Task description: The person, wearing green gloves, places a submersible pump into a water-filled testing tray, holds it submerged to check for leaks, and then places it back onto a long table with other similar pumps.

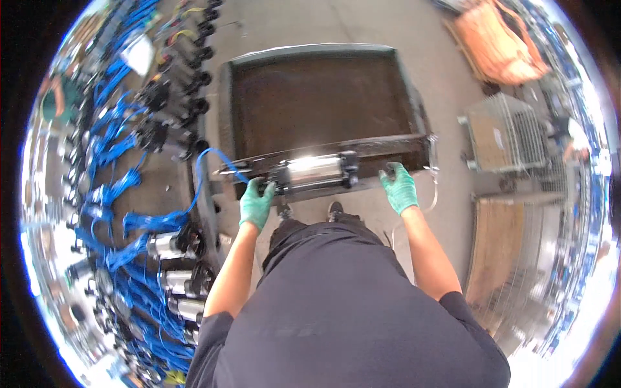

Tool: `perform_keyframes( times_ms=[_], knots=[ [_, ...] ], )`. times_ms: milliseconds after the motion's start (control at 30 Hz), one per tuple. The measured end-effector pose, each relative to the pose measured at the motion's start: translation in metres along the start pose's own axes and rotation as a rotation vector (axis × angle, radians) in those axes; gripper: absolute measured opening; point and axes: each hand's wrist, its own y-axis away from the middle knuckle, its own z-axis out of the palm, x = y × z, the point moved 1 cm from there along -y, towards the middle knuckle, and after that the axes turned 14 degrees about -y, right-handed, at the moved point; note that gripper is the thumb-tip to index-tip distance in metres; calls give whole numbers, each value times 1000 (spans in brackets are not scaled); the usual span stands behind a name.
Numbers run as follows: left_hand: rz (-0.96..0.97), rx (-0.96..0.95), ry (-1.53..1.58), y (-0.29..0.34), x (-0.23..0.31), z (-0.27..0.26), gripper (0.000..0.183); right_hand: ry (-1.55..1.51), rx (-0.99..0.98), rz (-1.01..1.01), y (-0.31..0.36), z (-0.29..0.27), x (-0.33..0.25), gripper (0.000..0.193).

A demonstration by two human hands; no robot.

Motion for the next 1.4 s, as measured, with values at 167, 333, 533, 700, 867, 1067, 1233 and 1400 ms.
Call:
perform_keyframes(
  times_ms=[167, 333, 533, 700, 867, 1067, 1233, 1400],
  knots=[
    [9, -20, -92, 11, 35, 22, 63, 99, 398, 389, -5, -63, 97, 47],
    [46, 22, -143, 8, 22, 39, 72, -601, 569, 452, -36, -69, 148, 44],
    [-1, -64, -85, 5, 26, 40, 66, -895, 746, 481, -63, -68, 163, 29],
    [6, -91, -29, -1, 13, 42, 62, -945, 615, 321, -60, -65, 153, 16],
    [-50, -66, -84, 12, 50, 29, 62, -1338, 362, 349, -40, -82, 105, 10],
    [-55, -121, -122, 9, 51, 30, 66, -977, -139, 161, -9, -37, 52, 18],
    [-57, -114, -45, 9, 44, 33, 66, -852, -286, 151, -20, -6, 33, 15],
    [-67, -96, -36, 10, 37, 36, 65, -874, -335, 149, -22, -3, 21, 14]
  ],
)
